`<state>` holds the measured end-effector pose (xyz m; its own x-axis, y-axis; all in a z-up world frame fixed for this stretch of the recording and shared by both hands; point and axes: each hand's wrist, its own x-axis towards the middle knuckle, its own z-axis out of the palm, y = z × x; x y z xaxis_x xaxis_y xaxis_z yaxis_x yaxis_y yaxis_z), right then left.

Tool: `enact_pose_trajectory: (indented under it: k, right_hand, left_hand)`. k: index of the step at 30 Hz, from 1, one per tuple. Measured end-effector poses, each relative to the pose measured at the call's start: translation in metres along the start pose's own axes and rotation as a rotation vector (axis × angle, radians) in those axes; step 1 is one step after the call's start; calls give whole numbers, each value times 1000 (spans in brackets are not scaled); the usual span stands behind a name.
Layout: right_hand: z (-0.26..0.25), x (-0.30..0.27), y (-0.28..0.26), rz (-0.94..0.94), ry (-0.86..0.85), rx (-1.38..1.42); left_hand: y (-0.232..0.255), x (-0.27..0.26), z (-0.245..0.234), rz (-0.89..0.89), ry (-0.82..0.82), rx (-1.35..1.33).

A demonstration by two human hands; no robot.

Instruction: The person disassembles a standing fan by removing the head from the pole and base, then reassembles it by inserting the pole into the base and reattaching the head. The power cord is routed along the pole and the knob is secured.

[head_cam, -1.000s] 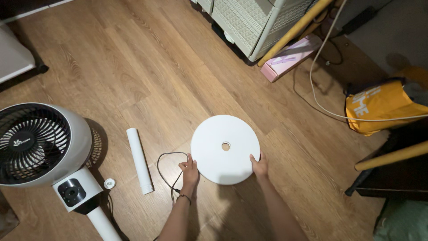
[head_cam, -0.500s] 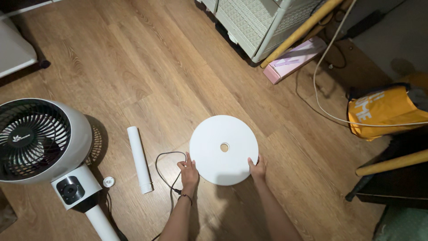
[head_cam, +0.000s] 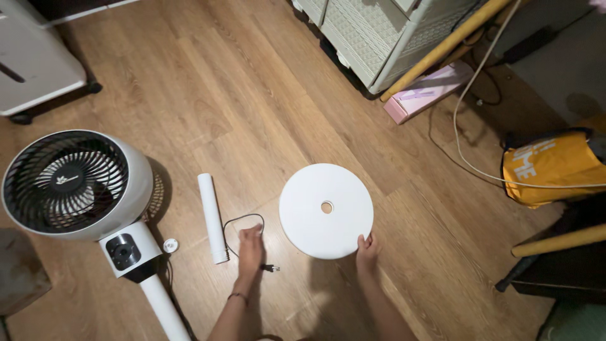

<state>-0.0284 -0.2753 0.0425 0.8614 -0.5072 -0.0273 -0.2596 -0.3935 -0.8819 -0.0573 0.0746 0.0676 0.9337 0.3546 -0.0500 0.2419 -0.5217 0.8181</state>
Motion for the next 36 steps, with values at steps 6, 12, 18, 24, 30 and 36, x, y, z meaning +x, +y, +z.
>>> enact_pose_trajectory:
  k: [6,12,18,24,30,36]
  right_hand:
    - [34,-48,-13,17,222,-180]
    - [51,-70,-34,-194,333,-205]
    - [104,-81,-58,-50,28,867]
    - [177,-101,-120,207,-792,509]
    - [203,-121,-180,482,-1034,316]
    - [203,-125,-164,504,-917,470]
  left_hand:
    - [-23,-6,-77,-144,460,376]
    - [-71,26,-81,-398,68,292]
    - [-81,50,-47,-252,106,81]
    - [-27,14,-21,-533,3,-937]
    - [9,-41,-63,-522,-53,-749]
    - [-64,-96,-134,-265,443,-30]
